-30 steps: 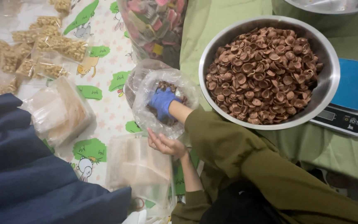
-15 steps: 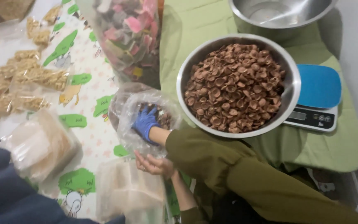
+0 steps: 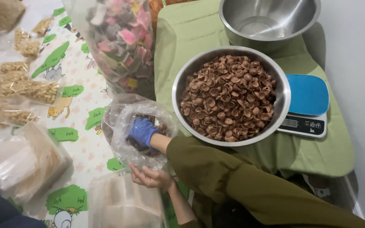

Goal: Transferring chocolate cereal from a large metal bowl into a plastic bag for packaging.

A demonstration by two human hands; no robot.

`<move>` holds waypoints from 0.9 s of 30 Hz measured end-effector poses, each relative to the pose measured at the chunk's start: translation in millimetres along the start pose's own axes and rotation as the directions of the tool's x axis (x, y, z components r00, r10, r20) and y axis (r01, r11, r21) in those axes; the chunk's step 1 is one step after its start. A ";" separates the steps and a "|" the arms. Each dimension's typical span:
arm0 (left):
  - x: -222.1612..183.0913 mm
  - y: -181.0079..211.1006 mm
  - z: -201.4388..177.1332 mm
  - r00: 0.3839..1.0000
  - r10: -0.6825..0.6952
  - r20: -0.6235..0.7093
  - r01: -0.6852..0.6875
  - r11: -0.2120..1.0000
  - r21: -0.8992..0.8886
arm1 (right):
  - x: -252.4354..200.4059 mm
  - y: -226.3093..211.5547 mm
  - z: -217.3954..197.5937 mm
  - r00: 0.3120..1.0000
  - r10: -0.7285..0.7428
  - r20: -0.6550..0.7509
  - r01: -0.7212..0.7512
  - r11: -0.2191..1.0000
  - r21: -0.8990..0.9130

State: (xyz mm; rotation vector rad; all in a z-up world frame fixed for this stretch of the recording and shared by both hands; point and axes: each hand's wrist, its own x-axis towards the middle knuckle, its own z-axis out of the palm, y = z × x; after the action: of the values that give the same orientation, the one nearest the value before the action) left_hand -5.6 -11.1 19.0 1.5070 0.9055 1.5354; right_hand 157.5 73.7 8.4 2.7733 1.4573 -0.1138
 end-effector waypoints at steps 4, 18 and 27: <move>-1.2 -7.4 -0.7 1.000 -0.005 -0.007 0.005 1.000 -0.025 | -13.0 11.4 -24.7 0.999 0.024 -0.046 -0.015 0.983 0.185; 0.7 8.3 -1.5 0.997 0.047 0.069 -0.045 0.998 -0.034 | -56.7 0.5 -17.0 0.916 0.374 0.143 -0.201 0.122 0.972; 1.4 7.4 -0.6 0.996 0.047 0.080 -0.045 0.999 -0.028 | -145.5 6.1 -112.1 0.875 0.326 0.358 -0.061 -0.660 0.749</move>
State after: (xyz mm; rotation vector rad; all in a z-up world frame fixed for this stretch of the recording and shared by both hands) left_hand -6.6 -13.1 26.2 1.5697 0.8063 1.5017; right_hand 87.2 -44.9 129.8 3.9899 -0.4560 -2.9890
